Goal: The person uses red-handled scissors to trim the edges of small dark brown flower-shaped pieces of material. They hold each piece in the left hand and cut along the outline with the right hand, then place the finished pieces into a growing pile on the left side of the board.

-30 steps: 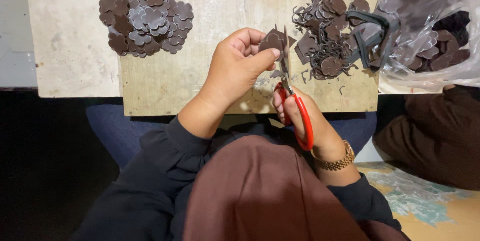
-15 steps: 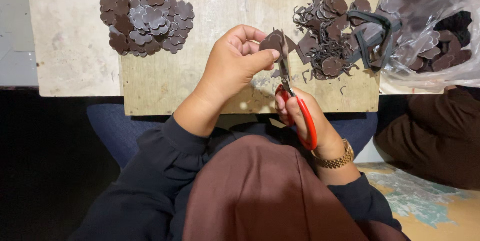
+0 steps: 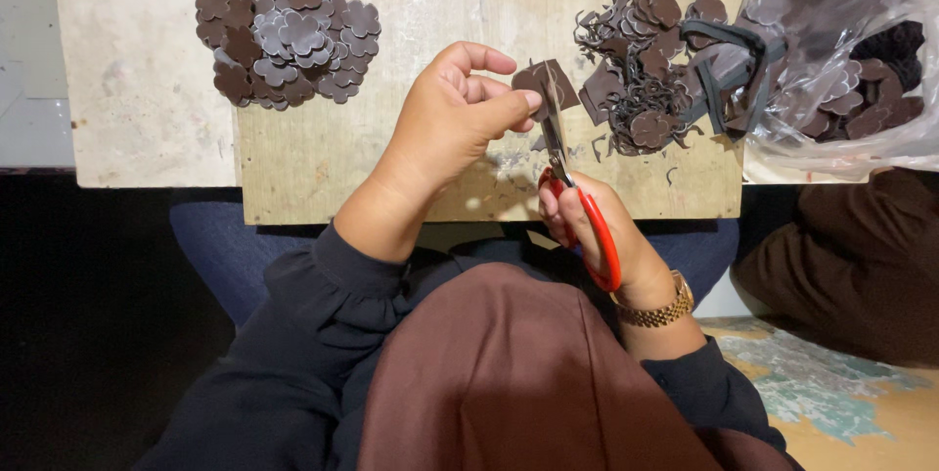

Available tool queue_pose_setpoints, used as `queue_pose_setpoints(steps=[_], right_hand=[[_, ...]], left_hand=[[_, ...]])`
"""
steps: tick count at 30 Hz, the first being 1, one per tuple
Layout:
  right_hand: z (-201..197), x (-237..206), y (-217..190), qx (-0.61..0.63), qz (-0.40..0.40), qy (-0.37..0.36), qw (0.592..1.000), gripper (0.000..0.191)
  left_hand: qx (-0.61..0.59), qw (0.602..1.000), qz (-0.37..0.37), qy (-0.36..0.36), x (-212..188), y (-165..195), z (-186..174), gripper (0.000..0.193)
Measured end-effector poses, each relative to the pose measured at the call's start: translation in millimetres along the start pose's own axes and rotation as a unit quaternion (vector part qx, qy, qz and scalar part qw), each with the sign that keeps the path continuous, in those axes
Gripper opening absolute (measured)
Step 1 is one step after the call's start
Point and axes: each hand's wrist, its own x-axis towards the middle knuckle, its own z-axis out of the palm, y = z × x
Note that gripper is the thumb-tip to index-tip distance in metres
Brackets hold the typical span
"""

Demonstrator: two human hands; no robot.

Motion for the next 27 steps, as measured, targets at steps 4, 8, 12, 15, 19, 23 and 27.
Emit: queue_pose_setpoints(steps=[4, 8, 12, 15, 19, 23, 27], right_hand=[[-0.7, 0.1, 0.0, -0.019, 0.003, 0.0, 1.0, 0.056], [-1.2, 0.6, 0.3, -0.002, -0.005, -0.03, 1.0, 0.056], [-0.2, 1.9, 2.8, 0.008, -0.004, -0.027, 1.0, 0.056], [0.1, 2.7, 4.9, -0.026, -0.007, -0.011, 1.0, 0.057], [-0.8, 2.9, 7.1, -0.009, 0.004, -0.006, 1.0, 0.056], [-1.9, 3.2, 9.7, 0.011, 0.005, -0.008, 1.0, 0.056], [-2.7, 4.2, 13.6, 0.037, 0.012, -0.024, 0.999, 0.057]], left_hand=[[0.01, 1.0, -0.002, -0.005, 1.2, -0.5, -1.0, 0.039], [0.039, 0.999, 0.005, -0.014, 1.6, -0.7, -2.2, 0.041], [0.046, 0.999, 0.002, -0.007, 2.8, -2.2, -2.7, 0.039], [0.036, 0.999, 0.001, -0.004, 2.9, -4.7, -3.9, 0.039], [0.017, 1.0, 0.012, -0.007, 4.9, -8.8, -3.8, 0.039], [0.017, 1.0, 0.012, -0.014, 6.2, -10.1, -3.2, 0.038], [0.014, 0.999, 0.0, -0.03, 6.5, -7.9, -2.5, 0.031]])
